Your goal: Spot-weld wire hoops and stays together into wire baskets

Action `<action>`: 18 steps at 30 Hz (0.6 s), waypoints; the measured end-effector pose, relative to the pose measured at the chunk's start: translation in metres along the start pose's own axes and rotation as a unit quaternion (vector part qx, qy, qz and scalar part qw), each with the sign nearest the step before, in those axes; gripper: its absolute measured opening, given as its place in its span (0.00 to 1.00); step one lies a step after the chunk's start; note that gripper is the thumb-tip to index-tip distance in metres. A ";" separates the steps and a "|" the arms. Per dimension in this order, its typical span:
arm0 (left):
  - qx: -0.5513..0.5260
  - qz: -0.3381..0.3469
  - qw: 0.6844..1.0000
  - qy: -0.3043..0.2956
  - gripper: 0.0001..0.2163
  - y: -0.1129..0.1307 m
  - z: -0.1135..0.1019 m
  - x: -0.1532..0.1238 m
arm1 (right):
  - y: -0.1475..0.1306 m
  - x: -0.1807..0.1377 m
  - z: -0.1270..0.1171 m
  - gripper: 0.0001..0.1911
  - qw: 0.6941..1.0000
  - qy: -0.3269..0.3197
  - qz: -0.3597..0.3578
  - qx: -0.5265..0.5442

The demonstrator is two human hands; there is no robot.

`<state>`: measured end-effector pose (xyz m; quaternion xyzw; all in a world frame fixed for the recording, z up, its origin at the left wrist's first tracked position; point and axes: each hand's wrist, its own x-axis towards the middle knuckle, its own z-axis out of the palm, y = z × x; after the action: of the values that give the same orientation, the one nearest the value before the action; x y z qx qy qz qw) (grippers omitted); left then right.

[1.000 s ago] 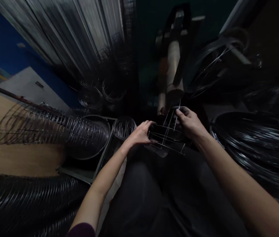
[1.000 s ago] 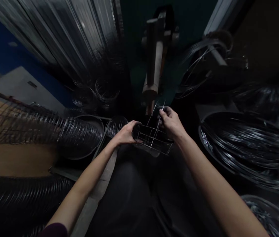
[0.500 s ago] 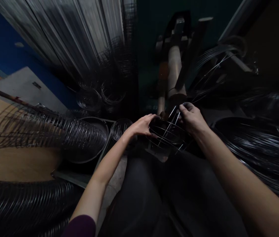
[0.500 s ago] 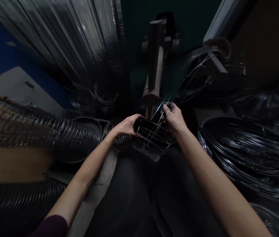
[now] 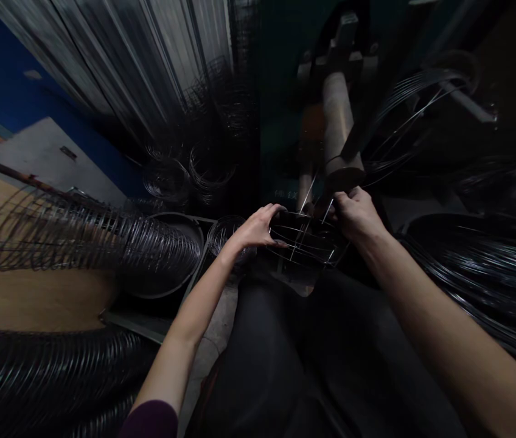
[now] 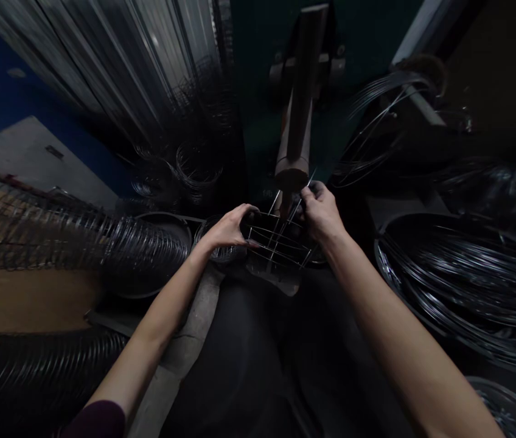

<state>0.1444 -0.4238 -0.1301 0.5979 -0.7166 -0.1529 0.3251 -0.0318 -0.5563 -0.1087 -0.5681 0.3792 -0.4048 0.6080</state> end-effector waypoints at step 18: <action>0.008 0.004 1.000 -0.020 0.37 -0.005 -0.010 0.003 | 0.000 0.004 0.010 0.13 0.999 -0.007 0.023 0.029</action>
<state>0.1539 -0.4265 -0.1249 0.5945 -0.7264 -0.1575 0.3067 -0.0214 -0.5563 -0.1078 -0.5445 0.3762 -0.3978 0.6355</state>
